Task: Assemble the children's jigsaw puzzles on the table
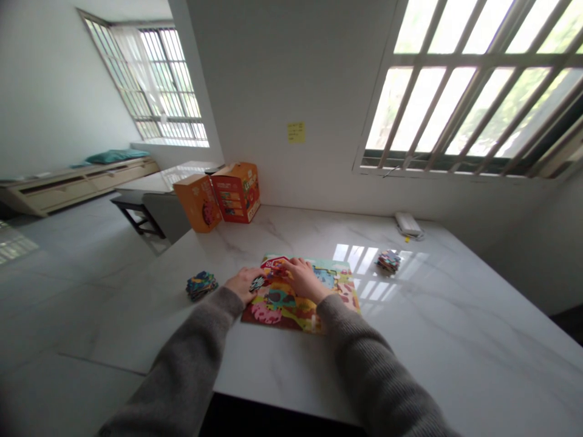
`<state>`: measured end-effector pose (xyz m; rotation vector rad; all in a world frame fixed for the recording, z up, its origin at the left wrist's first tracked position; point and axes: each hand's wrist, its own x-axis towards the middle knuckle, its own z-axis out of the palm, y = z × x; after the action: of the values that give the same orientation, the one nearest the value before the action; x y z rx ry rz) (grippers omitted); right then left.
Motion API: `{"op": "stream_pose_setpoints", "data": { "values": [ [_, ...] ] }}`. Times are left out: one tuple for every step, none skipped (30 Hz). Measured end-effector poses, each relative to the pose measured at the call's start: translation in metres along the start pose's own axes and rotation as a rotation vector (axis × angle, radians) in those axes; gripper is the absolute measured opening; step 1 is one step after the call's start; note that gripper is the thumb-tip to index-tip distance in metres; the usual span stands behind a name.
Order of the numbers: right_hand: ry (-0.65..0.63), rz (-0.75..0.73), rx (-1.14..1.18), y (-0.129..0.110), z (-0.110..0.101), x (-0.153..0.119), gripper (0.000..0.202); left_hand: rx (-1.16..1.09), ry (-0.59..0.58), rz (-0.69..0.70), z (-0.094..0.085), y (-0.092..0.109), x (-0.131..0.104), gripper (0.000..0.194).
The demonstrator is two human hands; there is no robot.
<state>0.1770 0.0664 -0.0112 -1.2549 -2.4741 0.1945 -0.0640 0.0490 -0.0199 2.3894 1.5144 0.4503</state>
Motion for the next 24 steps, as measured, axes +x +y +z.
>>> {"op": "stream_pose_setpoints", "data": {
  "values": [
    [0.003, -0.036, 0.009, -0.002, -0.002, -0.003, 0.036, -0.004, 0.0, -0.005, -0.001, 0.001, 0.0, 0.048],
    [0.0, -0.07, 0.016, -0.005, -0.004, -0.007, 0.036, -0.011, 0.0, -0.009, -0.002, 0.002, -0.001, 0.046],
    [-0.006, -0.098, 0.021, -0.007, -0.006, -0.009, 0.037, -0.018, -0.001, -0.011, -0.003, 0.003, -0.001, 0.045],
    [-0.013, -0.116, 0.026, -0.01, -0.007, -0.012, 0.038, -0.022, -0.003, -0.012, -0.004, 0.003, -0.001, 0.044],
    [-0.018, -0.126, 0.03, -0.012, -0.008, -0.013, 0.039, -0.023, -0.005, -0.013, -0.004, 0.004, -0.001, 0.043],
    [-0.021, -0.133, 0.035, -0.013, -0.008, -0.014, 0.041, -0.02, -0.006, -0.016, -0.004, 0.005, -0.001, 0.043],
    [-0.023, -0.136, 0.041, -0.014, -0.008, -0.014, 0.041, -0.015, -0.008, -0.019, -0.005, 0.005, -0.001, 0.043],
    [-0.024, -0.134, 0.048, -0.014, -0.008, -0.014, 0.041, -0.01, -0.009, -0.022, -0.005, 0.006, -0.001, 0.043],
    [-0.027, -0.129, 0.057, -0.014, -0.007, -0.014, 0.041, -0.006, -0.009, -0.024, -0.005, 0.006, -0.001, 0.043],
    [-0.031, -0.126, 0.066, -0.014, -0.007, -0.013, 0.039, -0.003, -0.01, -0.024, -0.005, 0.006, -0.001, 0.043],
    [-0.037, -0.125, 0.077, -0.013, -0.006, -0.013, 0.038, -0.002, -0.011, -0.024, -0.005, 0.006, -0.001, 0.043],
    [-0.045, -0.127, 0.091, -0.012, -0.006, -0.013, 0.038, 0.001, -0.013, -0.023, -0.006, 0.007, -0.001, 0.043],
    [-0.054, -0.13, 0.108, -0.011, -0.006, -0.012, 0.037, 0.006, -0.015, -0.022, -0.006, 0.008, -0.001, 0.042],
    [-0.062, -0.131, 0.127, -0.011, -0.006, -0.012, 0.036, 0.012, -0.017, -0.024, -0.007, 0.008, -0.002, 0.042],
    [-0.07, -0.129, 0.149, -0.01, -0.006, -0.012, 0.036, 0.019, -0.019, -0.026, -0.008, 0.009, -0.002, 0.042],
    [-0.075, -0.123, 0.173, -0.01, -0.006, -0.012, 0.035, 0.024, -0.021, -0.03, -0.008, 0.01, -0.002, 0.042],
    [-0.079, -0.115, 0.196, -0.01, -0.006, -0.012, 0.034, 0.029, -0.024, -0.035, -0.009, 0.011, -0.003, 0.043],
    [-0.082, -0.109, 0.214, -0.01, -0.007, -0.012, 0.033, 0.032, -0.026, -0.038, -0.009, 0.011, -0.003, 0.043],
    [-0.084, -0.104, 0.225, -0.01, -0.007, -0.012, 0.033, 0.035, -0.028, -0.043, -0.009, 0.011, -0.003, 0.044],
    [-0.089, -0.103, 0.224, -0.01, -0.008, -0.012, 0.033, 0.037, -0.03, -0.046, -0.009, 0.011, -0.003, 0.046],
    [-0.096, -0.105, 0.212, -0.01, -0.008, -0.012, 0.033, 0.038, -0.03, -0.048, -0.008, 0.011, -0.003, 0.046],
    [-0.104, -0.109, 0.193, -0.011, -0.009, -0.012, 0.033, 0.038, -0.029, -0.049, -0.008, 0.01, -0.003, 0.047],
    [-0.113, -0.116, 0.169, -0.011, -0.01, -0.012, 0.033, 0.036, -0.026, -0.048, -0.007, 0.009, -0.003, 0.047],
    [-0.117, -0.124, 0.143, -0.011, -0.01, -0.012, 0.034, 0.03, -0.022, -0.043, -0.007, 0.008, -0.003, 0.047]
  ]
}}
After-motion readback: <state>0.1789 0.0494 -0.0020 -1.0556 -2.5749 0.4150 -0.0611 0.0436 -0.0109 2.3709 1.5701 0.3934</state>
